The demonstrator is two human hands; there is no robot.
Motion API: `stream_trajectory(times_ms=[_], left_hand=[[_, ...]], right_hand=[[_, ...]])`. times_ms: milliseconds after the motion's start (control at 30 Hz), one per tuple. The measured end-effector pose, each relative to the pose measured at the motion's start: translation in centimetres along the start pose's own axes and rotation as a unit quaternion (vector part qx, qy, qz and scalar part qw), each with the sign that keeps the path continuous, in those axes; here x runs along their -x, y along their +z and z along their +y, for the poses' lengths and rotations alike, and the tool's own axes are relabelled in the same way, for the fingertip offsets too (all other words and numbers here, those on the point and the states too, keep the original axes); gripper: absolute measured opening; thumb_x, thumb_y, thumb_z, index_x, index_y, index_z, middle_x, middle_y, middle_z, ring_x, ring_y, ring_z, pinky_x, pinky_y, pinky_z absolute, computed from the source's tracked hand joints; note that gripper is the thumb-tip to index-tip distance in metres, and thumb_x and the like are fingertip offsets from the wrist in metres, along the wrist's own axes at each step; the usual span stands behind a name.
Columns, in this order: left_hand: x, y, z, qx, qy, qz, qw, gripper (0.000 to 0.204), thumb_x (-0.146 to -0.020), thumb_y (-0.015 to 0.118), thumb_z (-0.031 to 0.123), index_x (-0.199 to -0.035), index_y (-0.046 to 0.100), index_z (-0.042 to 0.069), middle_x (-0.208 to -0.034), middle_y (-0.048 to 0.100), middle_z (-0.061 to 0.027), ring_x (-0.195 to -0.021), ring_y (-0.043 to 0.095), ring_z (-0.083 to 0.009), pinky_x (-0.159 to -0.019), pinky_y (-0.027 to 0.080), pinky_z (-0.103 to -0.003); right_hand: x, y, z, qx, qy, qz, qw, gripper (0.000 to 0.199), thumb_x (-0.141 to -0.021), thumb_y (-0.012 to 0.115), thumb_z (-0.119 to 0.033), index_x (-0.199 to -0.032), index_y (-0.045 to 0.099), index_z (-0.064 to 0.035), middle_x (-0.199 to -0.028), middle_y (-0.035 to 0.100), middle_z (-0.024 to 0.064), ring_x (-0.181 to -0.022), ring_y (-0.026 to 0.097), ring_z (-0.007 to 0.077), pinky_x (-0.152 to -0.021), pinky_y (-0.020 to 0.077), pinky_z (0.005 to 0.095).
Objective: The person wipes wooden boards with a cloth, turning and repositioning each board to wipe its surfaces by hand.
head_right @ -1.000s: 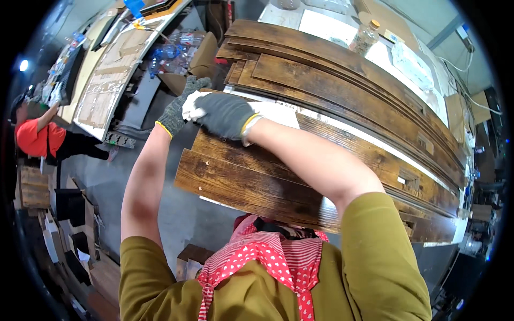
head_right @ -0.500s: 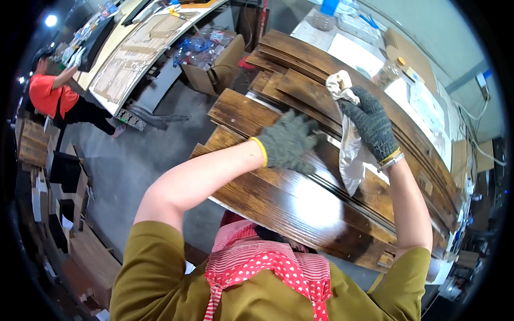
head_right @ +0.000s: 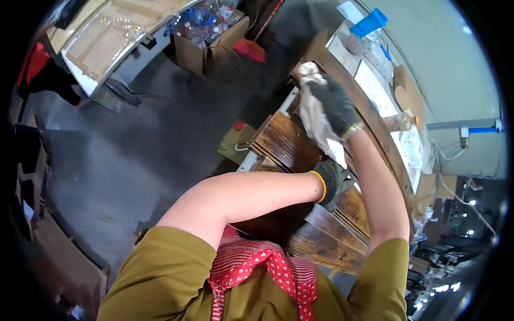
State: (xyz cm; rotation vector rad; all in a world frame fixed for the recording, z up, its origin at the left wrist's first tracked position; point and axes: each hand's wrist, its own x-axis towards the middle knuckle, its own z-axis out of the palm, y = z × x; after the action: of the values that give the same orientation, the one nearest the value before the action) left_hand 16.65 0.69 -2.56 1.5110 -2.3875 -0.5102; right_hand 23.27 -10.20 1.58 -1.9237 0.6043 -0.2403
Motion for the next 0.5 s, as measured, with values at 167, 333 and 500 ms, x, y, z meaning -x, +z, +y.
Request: stream_trajectory(times_ms=[167,333,500], left_hand=[[0.2,-1.4,-0.2,-0.023,-0.011,-0.084,0.996,0.103,-0.071,0.060,0.072,-0.151,0.025,0.018,-0.151,0.033,-0.0105,-0.137,0.033,-0.0328,-0.107,0.026,-0.055],[-0.4,-0.2,0.2,-0.020,-0.016,-0.054,0.998,0.101,-0.073,0.059,0.072,-0.151,0.024,0.017,-0.154,0.028,-0.0090,-0.137,0.032,-0.0317,-0.105,0.028,-0.057],[-1.4,-0.9,0.2,-0.030,-0.038,-0.091,0.995,0.098,-0.075,0.057,0.072,-0.150,0.027,0.017,-0.153,0.031,-0.0074,-0.137,0.034,-0.0303,-0.104,0.030,-0.056]], right_hand=[[0.2,-1.1,-5.8,0.179,0.008,0.000,0.984,0.026,-0.091,0.065,-0.018,-0.113,0.062,-0.0044,-0.096,0.064,0.0005,-0.090,0.056,0.0091,-0.081,0.0454,0.0249],[-1.3,7.3,-9.5,0.184,0.037,-0.137,0.973,0.027,-0.089,0.065,-0.020,-0.112,0.062,-0.0050,-0.092,0.068,0.0069,-0.080,0.061,0.0155,-0.073,0.0496,0.0278],[-1.9,11.6,-8.4,0.577,-0.093,-0.439,0.682,0.019,-0.074,0.067,-0.020,-0.088,0.072,-0.0083,-0.090,0.068,0.0179,-0.089,0.065,0.0343,-0.080,0.0518,0.0402]])
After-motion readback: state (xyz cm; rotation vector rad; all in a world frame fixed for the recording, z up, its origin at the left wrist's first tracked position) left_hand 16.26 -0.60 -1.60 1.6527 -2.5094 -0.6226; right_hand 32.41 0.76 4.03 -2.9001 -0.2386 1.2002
